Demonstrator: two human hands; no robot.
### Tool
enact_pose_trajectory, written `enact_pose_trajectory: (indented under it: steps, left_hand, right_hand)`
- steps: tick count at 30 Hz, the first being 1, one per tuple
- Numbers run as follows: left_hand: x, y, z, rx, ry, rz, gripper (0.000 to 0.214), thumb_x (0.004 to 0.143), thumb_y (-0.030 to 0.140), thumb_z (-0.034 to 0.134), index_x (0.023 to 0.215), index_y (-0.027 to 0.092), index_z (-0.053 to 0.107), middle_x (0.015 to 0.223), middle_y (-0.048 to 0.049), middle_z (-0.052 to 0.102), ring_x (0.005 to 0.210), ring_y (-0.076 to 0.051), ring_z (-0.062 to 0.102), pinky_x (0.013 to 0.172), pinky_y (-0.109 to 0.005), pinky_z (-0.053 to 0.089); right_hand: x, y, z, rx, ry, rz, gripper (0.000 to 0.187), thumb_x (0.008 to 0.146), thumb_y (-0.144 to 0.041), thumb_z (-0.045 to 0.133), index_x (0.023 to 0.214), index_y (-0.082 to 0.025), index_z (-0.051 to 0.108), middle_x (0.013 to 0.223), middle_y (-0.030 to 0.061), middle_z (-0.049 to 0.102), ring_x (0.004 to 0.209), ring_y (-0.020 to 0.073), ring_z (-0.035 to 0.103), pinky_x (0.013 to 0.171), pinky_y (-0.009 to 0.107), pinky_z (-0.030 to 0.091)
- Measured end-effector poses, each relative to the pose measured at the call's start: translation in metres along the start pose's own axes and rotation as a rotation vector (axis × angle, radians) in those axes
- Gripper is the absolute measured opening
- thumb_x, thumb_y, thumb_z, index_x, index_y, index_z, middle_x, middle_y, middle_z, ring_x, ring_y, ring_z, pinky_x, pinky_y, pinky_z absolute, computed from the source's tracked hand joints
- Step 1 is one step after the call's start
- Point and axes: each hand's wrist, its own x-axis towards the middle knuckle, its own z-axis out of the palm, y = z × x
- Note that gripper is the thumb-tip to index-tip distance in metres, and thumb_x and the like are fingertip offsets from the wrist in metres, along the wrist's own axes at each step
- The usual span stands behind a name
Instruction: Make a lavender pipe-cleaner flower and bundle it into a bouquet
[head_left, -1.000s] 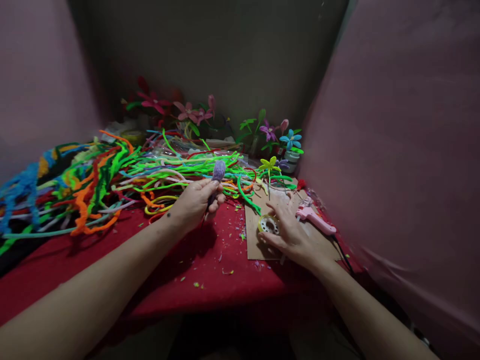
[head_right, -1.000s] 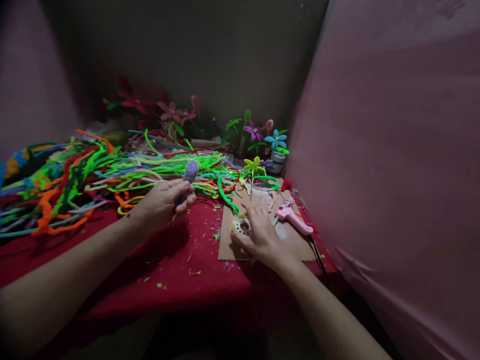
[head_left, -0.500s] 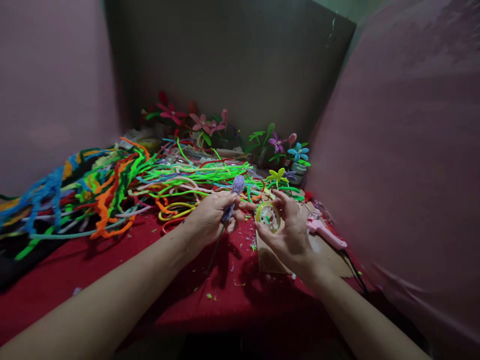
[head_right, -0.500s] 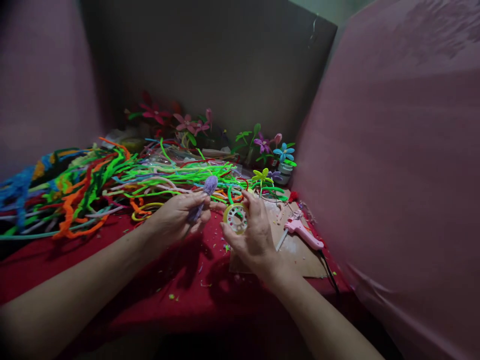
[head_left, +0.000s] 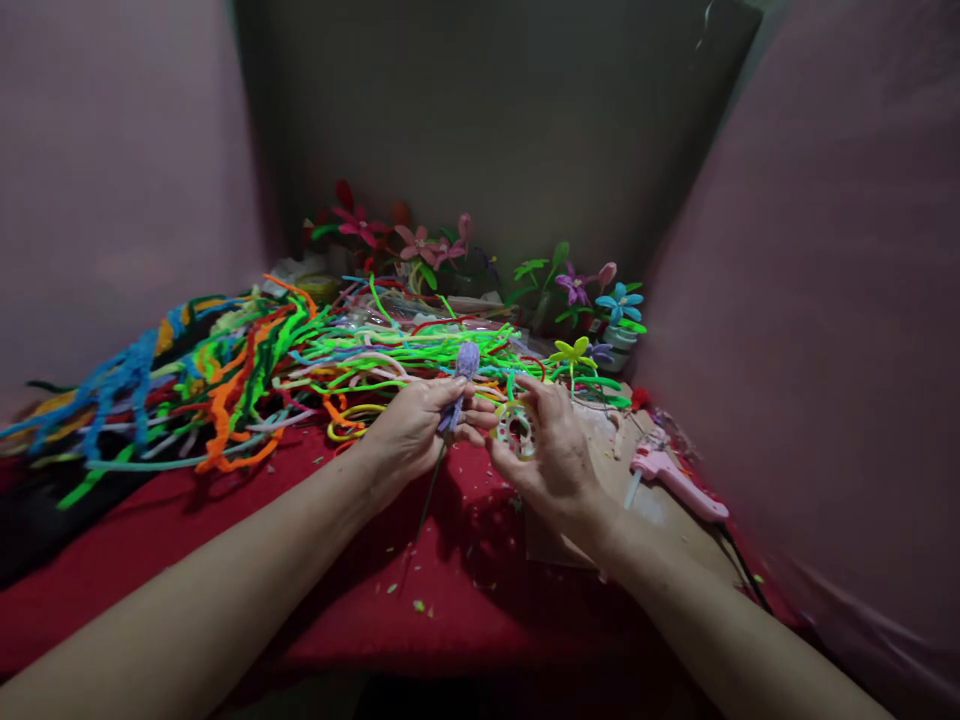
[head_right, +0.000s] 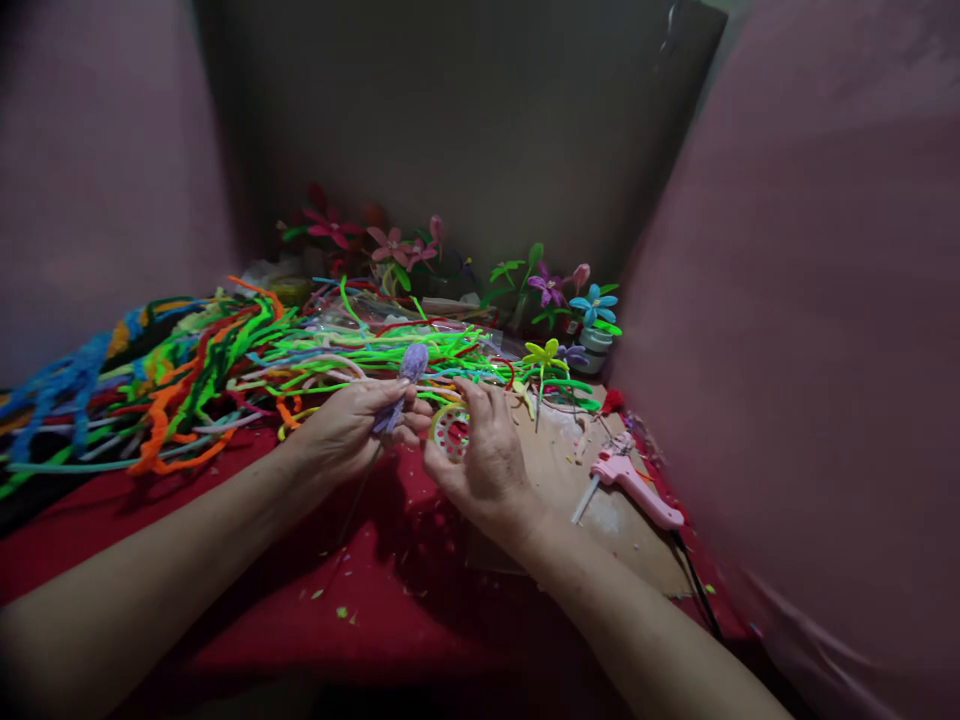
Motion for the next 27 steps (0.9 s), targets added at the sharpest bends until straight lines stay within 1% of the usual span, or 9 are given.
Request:
enact_pose_trajectory:
  steps: [4,7,10,13,15,19,21,24,27]
  left_hand:
    - [0.002,0.003,-0.001,0.021,0.027,0.038,0.021,0.085,0.007,0.043,0.069,0.009,0.056,0.058,-0.0079,0.065,0.046,-0.015,0.064,0.045,-0.024,0.054]
    - [0.002,0.002,0.002,0.007,0.035,0.032,0.023,0.086,0.007,0.040,0.070,0.009,0.056,0.058,-0.0073,0.065,0.046,-0.014,0.064,0.043,-0.021,0.053]
    - [0.002,-0.001,0.006,0.009,0.039,0.016,0.022,0.086,0.007,0.041,0.070,0.009,0.057,0.058,-0.0071,0.065,0.046,-0.013,0.063,0.041,-0.019,0.051]
    - [0.002,-0.005,0.009,0.012,0.035,0.012,0.021,0.086,0.007,0.042,0.071,0.009,0.057,0.057,-0.0058,0.064,0.044,-0.013,0.062,0.039,-0.017,0.049]
    - [0.002,-0.006,0.011,0.028,0.021,0.006,0.020,0.085,0.007,0.041,0.072,0.010,0.056,0.056,-0.0051,0.064,0.044,-0.012,0.061,0.039,-0.018,0.049]
    - [0.003,-0.007,0.007,0.100,-0.014,0.049,0.016,0.085,0.012,0.043,0.072,0.011,0.053,0.059,-0.0053,0.064,0.037,-0.010,0.053,0.032,-0.019,0.044]
    - [0.003,-0.007,0.004,0.141,-0.017,0.084,0.014,0.084,0.017,0.048,0.071,0.013,0.051,0.058,-0.0020,0.061,0.032,-0.007,0.045,0.028,-0.018,0.038]
    - [-0.001,-0.008,0.004,0.194,-0.032,0.038,0.014,0.083,0.024,0.053,0.073,0.015,0.051,0.053,0.0047,0.052,0.028,-0.003,0.034,0.027,-0.015,0.032]
    - [-0.007,-0.011,0.008,0.201,-0.097,-0.054,0.014,0.084,0.028,0.053,0.079,0.015,0.053,0.052,0.0072,0.045,0.029,-0.001,0.030,0.029,-0.012,0.027]
  right_hand:
    - [0.008,0.006,0.003,0.143,-0.064,-0.010,0.043,0.074,-0.018,0.057,0.115,-0.023,0.050,0.105,0.0082,0.057,0.097,0.0235,0.053,0.086,0.041,0.043]
    - [0.010,0.010,0.000,0.291,-0.208,0.119,0.022,0.078,-0.017,0.051,0.097,-0.022,0.061,0.089,0.0048,0.060,0.085,0.0199,0.054,0.077,0.035,0.043]
    - [0.007,0.012,-0.001,0.498,-0.306,0.274,0.016,0.081,-0.017,0.048,0.082,-0.021,0.063,0.082,0.0025,0.059,0.080,0.0173,0.054,0.075,0.032,0.041]
    - [0.003,0.014,0.002,0.701,-0.291,0.413,0.015,0.084,-0.024,0.049,0.077,-0.020,0.061,0.078,0.0007,0.059,0.076,0.0158,0.054,0.071,0.030,0.040]
    - [0.001,0.016,0.002,0.734,-0.294,0.449,0.017,0.085,-0.029,0.050,0.075,-0.020,0.061,0.074,0.0001,0.058,0.071,0.0148,0.052,0.067,0.028,0.039]
    - [0.005,0.023,-0.012,0.602,-0.261,0.436,0.019,0.081,-0.027,0.056,0.064,-0.019,0.060,0.063,-0.0015,0.051,0.063,0.0126,0.045,0.061,0.026,0.035]
    - [0.010,0.026,-0.020,0.565,-0.216,0.429,0.021,0.082,-0.028,0.056,0.063,-0.019,0.060,0.063,-0.0013,0.050,0.063,0.0124,0.044,0.061,0.026,0.034]
    - [0.017,0.026,-0.024,0.625,-0.195,0.400,0.019,0.082,-0.032,0.057,0.068,-0.019,0.062,0.068,-0.0004,0.052,0.067,0.0128,0.044,0.064,0.027,0.035]
    - [0.021,0.022,-0.019,0.776,-0.267,0.406,0.017,0.080,-0.032,0.059,0.071,-0.019,0.064,0.068,-0.0009,0.054,0.067,0.0119,0.046,0.064,0.026,0.036]
